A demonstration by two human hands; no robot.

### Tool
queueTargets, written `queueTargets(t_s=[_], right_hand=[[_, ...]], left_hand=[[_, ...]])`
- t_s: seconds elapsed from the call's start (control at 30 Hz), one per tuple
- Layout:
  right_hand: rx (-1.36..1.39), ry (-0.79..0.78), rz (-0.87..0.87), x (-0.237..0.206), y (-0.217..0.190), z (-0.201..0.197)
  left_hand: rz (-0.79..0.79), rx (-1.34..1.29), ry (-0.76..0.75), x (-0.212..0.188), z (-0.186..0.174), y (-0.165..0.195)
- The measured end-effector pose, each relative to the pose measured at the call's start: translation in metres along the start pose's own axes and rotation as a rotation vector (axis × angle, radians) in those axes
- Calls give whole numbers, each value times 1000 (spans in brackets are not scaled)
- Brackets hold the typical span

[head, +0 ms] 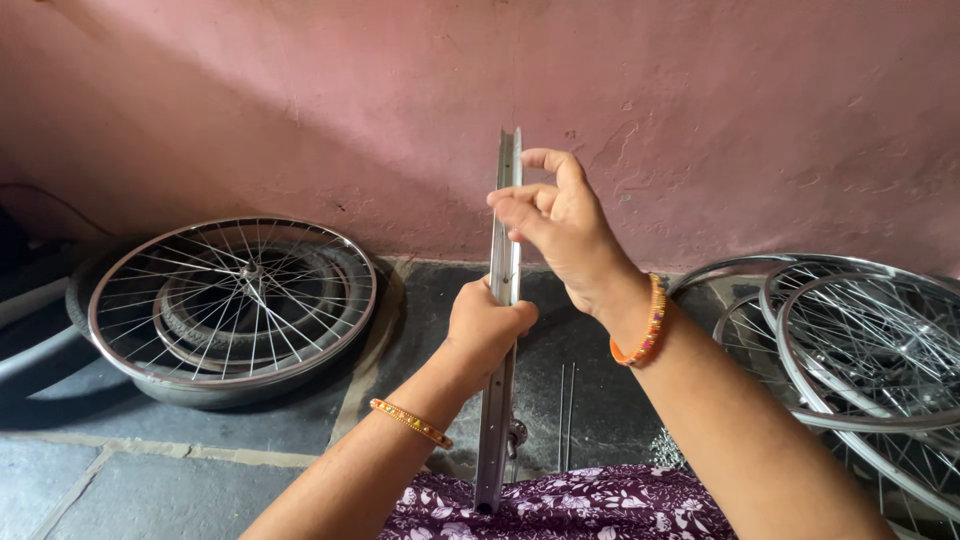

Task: The person sits on the floor and assembles a bicycle wheel by inserting spokes into the hub and then attaching them to the rim. They handle the hub, spokes, and rim, threading the spokes through the hub flanges and then securing them into the rim holes.

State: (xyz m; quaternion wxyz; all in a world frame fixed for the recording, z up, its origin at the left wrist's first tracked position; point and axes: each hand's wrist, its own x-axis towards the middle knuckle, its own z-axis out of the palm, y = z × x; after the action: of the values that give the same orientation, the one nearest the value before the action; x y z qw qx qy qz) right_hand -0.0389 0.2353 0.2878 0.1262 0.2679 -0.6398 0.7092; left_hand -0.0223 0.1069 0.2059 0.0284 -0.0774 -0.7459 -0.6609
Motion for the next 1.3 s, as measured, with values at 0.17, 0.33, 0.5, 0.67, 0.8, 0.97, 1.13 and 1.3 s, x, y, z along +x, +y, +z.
queueTargets(t_s=[0.17,0.33,0.5,0.67,0.8,0.97,1.13,1.3], right_hand=[[-90,54,-32,-2,4,2],[33,22,-5,-4,2,8],[-254,71,-118,-10,3,7],[-285,152,-386,-66,41,-8],[-711,210,-347,-150,100,8],[-905,22,-414,-212,155,27],[-878,36,-429,-217,189,8],[-812,73,-280,-200,212,-18]], left_hand=[[5,-37,-24,0,0,-1],[-10,21,-15,-2,-2,0],[72,-5,-2,3,-1,-6],[83,-13,8,9,-4,-15],[54,-80,27,14,-12,-15],[76,-118,57,18,-15,-14],[52,-125,89,15,-20,-7],[4,-96,78,19,-32,24]])
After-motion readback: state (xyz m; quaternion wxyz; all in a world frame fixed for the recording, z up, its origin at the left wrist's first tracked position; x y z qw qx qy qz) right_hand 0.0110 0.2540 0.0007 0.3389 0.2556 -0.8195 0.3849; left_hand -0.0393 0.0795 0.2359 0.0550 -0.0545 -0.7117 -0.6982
